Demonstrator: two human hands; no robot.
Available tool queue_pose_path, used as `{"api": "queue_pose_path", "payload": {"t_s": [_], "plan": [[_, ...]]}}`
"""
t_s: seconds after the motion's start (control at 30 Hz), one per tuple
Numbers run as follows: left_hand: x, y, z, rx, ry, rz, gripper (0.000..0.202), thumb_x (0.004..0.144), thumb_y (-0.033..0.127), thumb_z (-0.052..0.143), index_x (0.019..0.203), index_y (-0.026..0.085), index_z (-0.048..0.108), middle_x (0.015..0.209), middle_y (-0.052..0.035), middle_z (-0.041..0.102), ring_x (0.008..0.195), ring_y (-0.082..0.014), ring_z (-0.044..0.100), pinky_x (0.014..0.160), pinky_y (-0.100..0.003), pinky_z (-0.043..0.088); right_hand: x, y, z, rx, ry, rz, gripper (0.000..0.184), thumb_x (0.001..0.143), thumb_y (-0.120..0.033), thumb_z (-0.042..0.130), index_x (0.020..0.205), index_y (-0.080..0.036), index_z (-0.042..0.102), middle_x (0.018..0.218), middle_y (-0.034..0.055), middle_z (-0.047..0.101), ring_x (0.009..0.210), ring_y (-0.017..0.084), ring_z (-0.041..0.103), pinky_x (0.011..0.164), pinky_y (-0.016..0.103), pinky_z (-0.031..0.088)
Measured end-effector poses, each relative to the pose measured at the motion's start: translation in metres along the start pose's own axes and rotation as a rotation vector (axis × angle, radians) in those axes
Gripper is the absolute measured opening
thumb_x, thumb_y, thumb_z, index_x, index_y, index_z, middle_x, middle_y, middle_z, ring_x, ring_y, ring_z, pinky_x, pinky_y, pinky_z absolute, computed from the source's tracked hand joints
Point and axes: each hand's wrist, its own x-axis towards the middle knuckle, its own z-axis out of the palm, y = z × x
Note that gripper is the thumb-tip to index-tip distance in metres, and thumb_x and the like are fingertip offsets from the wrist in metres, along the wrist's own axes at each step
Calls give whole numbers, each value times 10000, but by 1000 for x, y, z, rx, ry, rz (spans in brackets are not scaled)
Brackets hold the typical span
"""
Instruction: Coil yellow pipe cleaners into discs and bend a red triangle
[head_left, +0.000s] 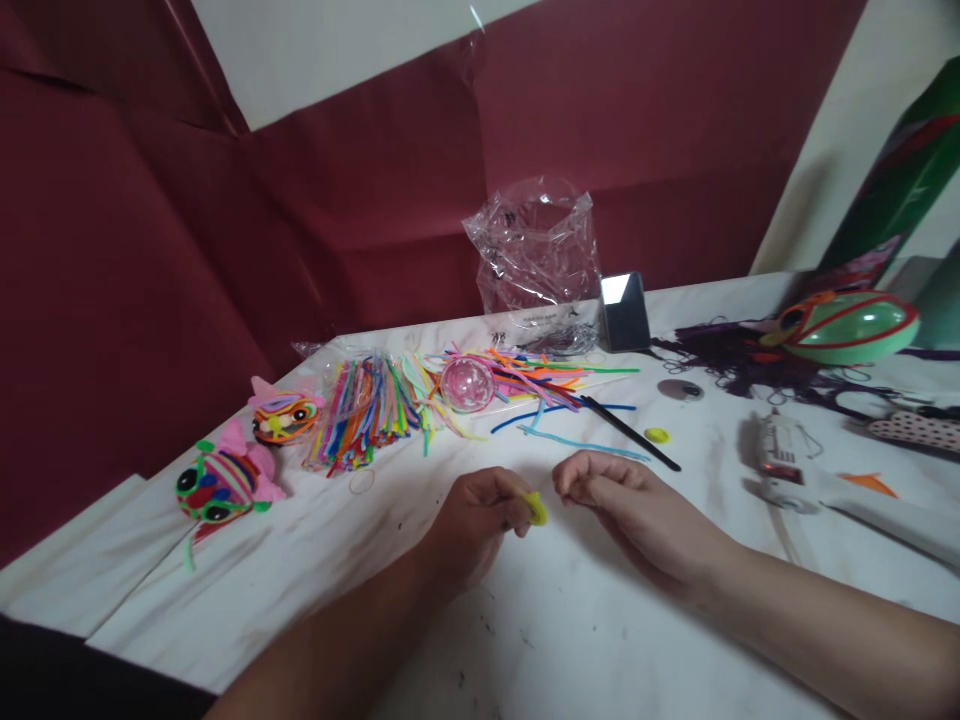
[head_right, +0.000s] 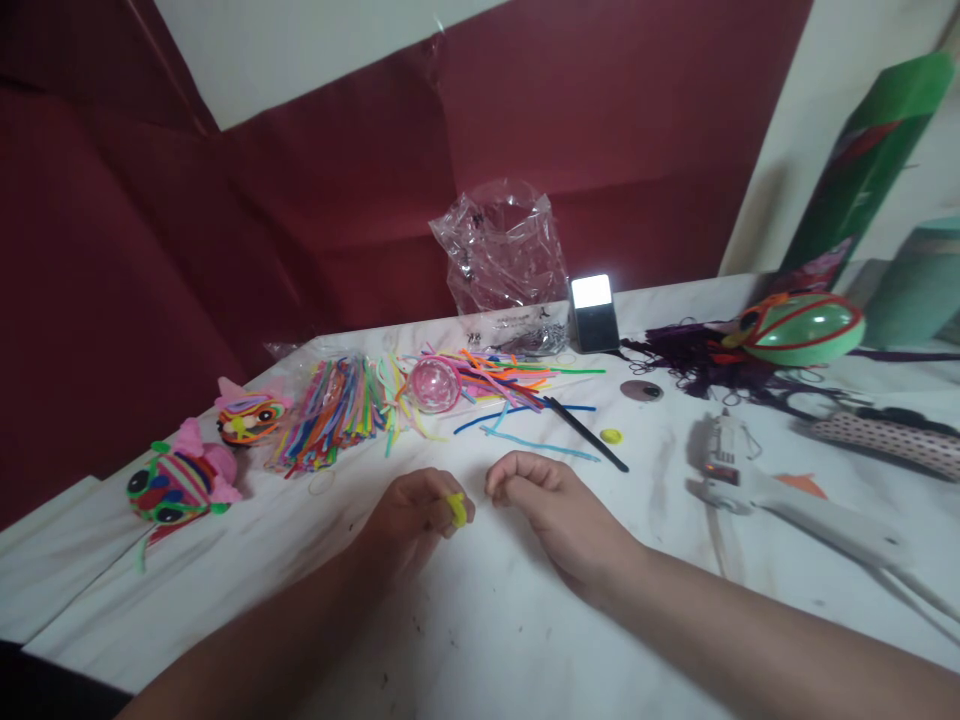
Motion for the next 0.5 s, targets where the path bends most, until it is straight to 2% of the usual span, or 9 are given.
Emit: {"api": "queue_pose_path", "payload": {"t_s": [0.2, 0.5], "plan": [[0, -1, 1, -12, -9, 13, 78, 549, 75, 649, 531, 129, 596, 499, 9, 552, 523, -101, 480, 524, -240, 303, -2, 1, 0, -32, -16, -60, 75, 655, -170, 505, 600, -174, 555, 629, -25, 502, 655, 122, 426, 674, 259, 314], [0, -1, 2, 35, -3, 0, 105, 530, 42, 629, 494, 125, 576, 523, 1, 561, 543, -104, 485, 527, -233, 314, 1, 6, -1, -78, -10, -52, 86, 625, -144, 470, 611, -171, 550, 603, -25, 472, 639, 127, 406, 645, 267, 297]]}}
